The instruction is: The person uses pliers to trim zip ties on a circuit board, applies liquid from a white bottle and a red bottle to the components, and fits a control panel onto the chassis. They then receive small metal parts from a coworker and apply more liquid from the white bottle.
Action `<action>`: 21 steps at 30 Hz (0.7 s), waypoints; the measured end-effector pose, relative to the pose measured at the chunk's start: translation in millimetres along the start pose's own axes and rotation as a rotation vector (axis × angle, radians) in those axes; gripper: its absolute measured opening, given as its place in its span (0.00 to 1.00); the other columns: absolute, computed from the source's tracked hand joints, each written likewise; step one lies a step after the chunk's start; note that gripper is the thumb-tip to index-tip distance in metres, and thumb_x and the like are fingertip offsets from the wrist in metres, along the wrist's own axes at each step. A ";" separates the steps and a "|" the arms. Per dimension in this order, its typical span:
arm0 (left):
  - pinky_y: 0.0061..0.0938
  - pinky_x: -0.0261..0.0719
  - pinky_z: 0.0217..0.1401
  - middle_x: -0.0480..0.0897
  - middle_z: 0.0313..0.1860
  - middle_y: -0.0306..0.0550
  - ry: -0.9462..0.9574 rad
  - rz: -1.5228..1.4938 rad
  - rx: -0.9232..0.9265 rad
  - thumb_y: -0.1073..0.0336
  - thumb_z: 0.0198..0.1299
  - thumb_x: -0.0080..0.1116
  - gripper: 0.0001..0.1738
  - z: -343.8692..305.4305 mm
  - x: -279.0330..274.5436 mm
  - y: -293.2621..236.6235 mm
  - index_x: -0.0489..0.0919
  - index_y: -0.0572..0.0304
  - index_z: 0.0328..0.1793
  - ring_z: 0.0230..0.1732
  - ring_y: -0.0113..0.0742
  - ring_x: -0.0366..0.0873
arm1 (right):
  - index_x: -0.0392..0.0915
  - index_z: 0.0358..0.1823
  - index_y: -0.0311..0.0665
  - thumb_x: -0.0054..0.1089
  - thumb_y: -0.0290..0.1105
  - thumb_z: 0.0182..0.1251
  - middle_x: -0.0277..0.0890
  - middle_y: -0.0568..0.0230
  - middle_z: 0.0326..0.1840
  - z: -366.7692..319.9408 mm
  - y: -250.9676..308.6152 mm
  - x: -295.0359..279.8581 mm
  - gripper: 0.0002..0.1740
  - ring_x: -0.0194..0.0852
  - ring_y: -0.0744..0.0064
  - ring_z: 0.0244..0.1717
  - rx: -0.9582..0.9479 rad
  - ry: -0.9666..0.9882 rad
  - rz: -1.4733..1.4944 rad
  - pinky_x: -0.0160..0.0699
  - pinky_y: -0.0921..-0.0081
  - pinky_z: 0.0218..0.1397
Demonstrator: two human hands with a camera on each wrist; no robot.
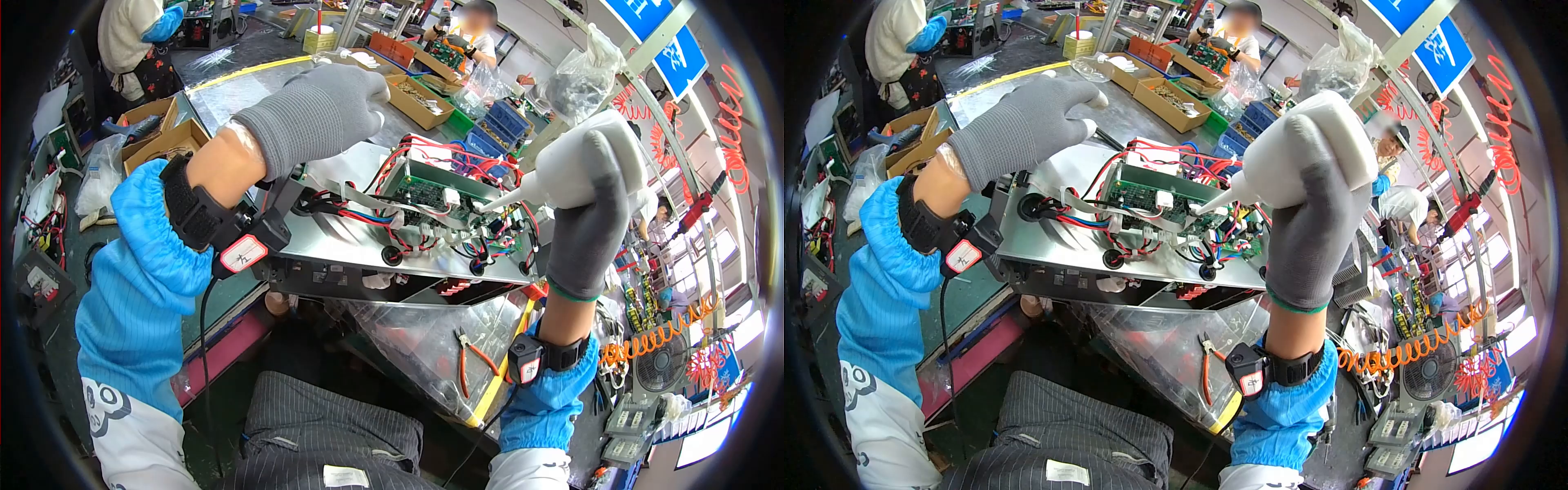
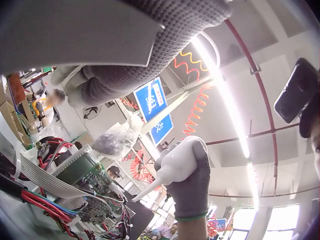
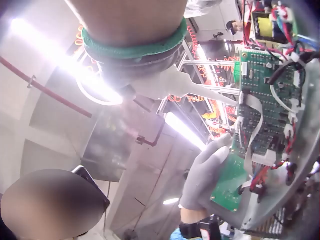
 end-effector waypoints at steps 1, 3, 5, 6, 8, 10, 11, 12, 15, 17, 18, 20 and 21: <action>0.42 0.77 0.62 0.83 0.49 0.56 0.000 -0.001 0.001 0.55 0.64 0.59 0.21 -0.2 1.2 0.2 0.80 0.55 0.60 0.54 0.53 0.81 | 0.74 0.61 0.32 0.66 0.38 0.67 0.79 0.53 0.53 -2.4 -14.7 -2.6 0.26 0.82 0.61 0.52 0.198 -0.047 0.216 0.86 0.62 0.53; 0.42 0.78 0.60 0.83 0.48 0.57 -0.040 -0.023 0.022 0.55 0.64 0.58 0.21 -0.2 0.3 1.4 0.80 0.55 0.60 0.53 0.54 0.81 | 0.74 0.61 0.34 0.65 0.38 0.68 0.79 0.53 0.53 -2.2 -27.8 -10.3 0.25 0.82 0.60 0.52 0.301 -0.123 0.429 0.87 0.60 0.53; 0.42 0.78 0.59 0.83 0.48 0.58 -0.042 -0.023 0.029 0.56 0.64 0.58 0.21 0.7 -0.2 2.2 0.80 0.56 0.59 0.53 0.54 0.81 | 0.74 0.60 0.38 0.64 0.39 0.70 0.79 0.52 0.52 -3.8 -40.5 -19.8 0.22 0.82 0.56 0.51 0.413 -0.212 0.718 0.87 0.54 0.52; 0.42 0.78 0.58 0.83 0.49 0.58 -0.042 -0.024 0.036 0.56 0.64 0.58 0.20 0.9 -0.3 1.5 0.81 0.57 0.59 0.53 0.54 0.81 | 0.74 0.60 0.39 0.64 0.40 0.70 0.79 0.53 0.52 -4.0 -49.1 -30.2 0.22 0.82 0.56 0.52 0.428 -0.231 0.766 0.87 0.53 0.53; 0.42 0.78 0.58 0.83 0.48 0.58 -0.049 -0.018 0.037 0.56 0.63 0.58 0.21 -0.5 -2.8 0.6 0.81 0.58 0.58 0.52 0.55 0.81 | 0.73 0.61 0.39 0.65 0.40 0.70 0.79 0.53 0.55 -9.0 -66.7 -56.2 0.23 0.81 0.55 0.54 0.449 -0.281 0.838 0.87 0.52 0.54; 0.42 0.78 0.58 0.83 0.48 0.59 -0.048 -0.019 0.044 0.56 0.63 0.58 0.21 -1.2 -2.9 2.5 0.81 0.59 0.58 0.51 0.56 0.81 | 0.71 0.63 0.39 0.62 0.37 0.73 0.78 0.55 0.57 -20.7 -91.4 -86.7 0.22 0.80 0.57 0.55 0.524 -0.330 0.895 0.86 0.53 0.56; 0.42 0.78 0.58 0.83 0.48 0.59 -0.063 -0.014 0.095 0.56 0.63 0.58 0.22 -0.2 -3.4 2.6 0.81 0.60 0.58 0.52 0.56 0.81 | 0.71 0.64 0.39 0.61 0.35 0.73 0.77 0.56 0.58 -31.6 -107.5 -109.4 0.21 0.80 0.58 0.56 0.521 -0.411 0.803 0.86 0.54 0.56; 0.41 0.78 0.58 0.84 0.49 0.59 -0.078 -0.010 0.146 0.56 0.62 0.58 0.23 0.0 -5.1 -2.3 0.81 0.62 0.59 0.52 0.55 0.82 | 0.72 0.61 0.37 0.62 0.40 0.72 0.78 0.54 0.55 -39.4 -108.6 -117.5 0.22 0.80 0.56 0.54 0.533 -0.378 0.789 0.85 0.54 0.57; 0.39 0.78 0.60 0.84 0.52 0.60 0.009 -0.054 0.015 0.57 0.62 0.58 0.25 5.2 -0.5 5.3 0.80 0.64 0.60 0.55 0.53 0.82 | 0.72 0.56 0.30 0.61 0.43 0.72 0.79 0.50 0.49 -83.0 -109.9 -142.4 0.24 0.81 0.54 0.51 0.676 -0.332 0.683 0.85 0.56 0.55; 0.37 0.77 0.62 0.84 0.55 0.60 0.036 -0.053 0.002 0.57 0.62 0.57 0.25 7.4 4.6 7.4 0.80 0.65 0.61 0.57 0.51 0.83 | 0.72 0.55 0.30 0.62 0.44 0.72 0.80 0.53 0.46 -123.4 -144.1 -161.1 0.24 0.82 0.57 0.48 0.836 -0.337 0.709 0.87 0.60 0.49; 0.37 0.77 0.62 0.84 0.54 0.60 0.024 -0.058 -0.011 0.57 0.62 0.57 0.25 7.7 5.3 10.0 0.80 0.66 0.61 0.56 0.50 0.83 | 0.73 0.55 0.31 0.61 0.44 0.72 0.80 0.55 0.45 -148.9 -165.0 -174.8 0.23 0.83 0.58 0.46 0.925 -0.366 0.611 0.87 0.61 0.46; 0.36 0.77 0.62 0.85 0.52 0.60 0.025 -0.084 -0.011 0.57 0.63 0.57 0.25 7.8 4.8 9.4 0.79 0.67 0.61 0.56 0.48 0.83 | 0.74 0.54 0.33 0.61 0.42 0.73 0.80 0.60 0.44 -196.3 -194.2 -183.1 0.20 0.84 0.61 0.42 1.087 -0.408 0.534 0.89 0.64 0.40; 0.36 0.77 0.62 0.85 0.52 0.60 0.028 -0.076 -0.005 0.57 0.63 0.57 0.25 8.2 3.9 7.1 0.79 0.67 0.61 0.56 0.48 0.83 | 0.74 0.54 0.32 0.59 0.39 0.73 0.79 0.58 0.44 -212.6 -207.9 -179.5 0.18 0.84 0.59 0.43 1.081 -0.333 0.535 0.89 0.63 0.42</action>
Point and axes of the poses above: each hand's wrist, its own z-axis towards the middle knuckle, its own x-axis out of the palm, y = z × x, the point moved 9 cm from there along z, towards the middle knuckle
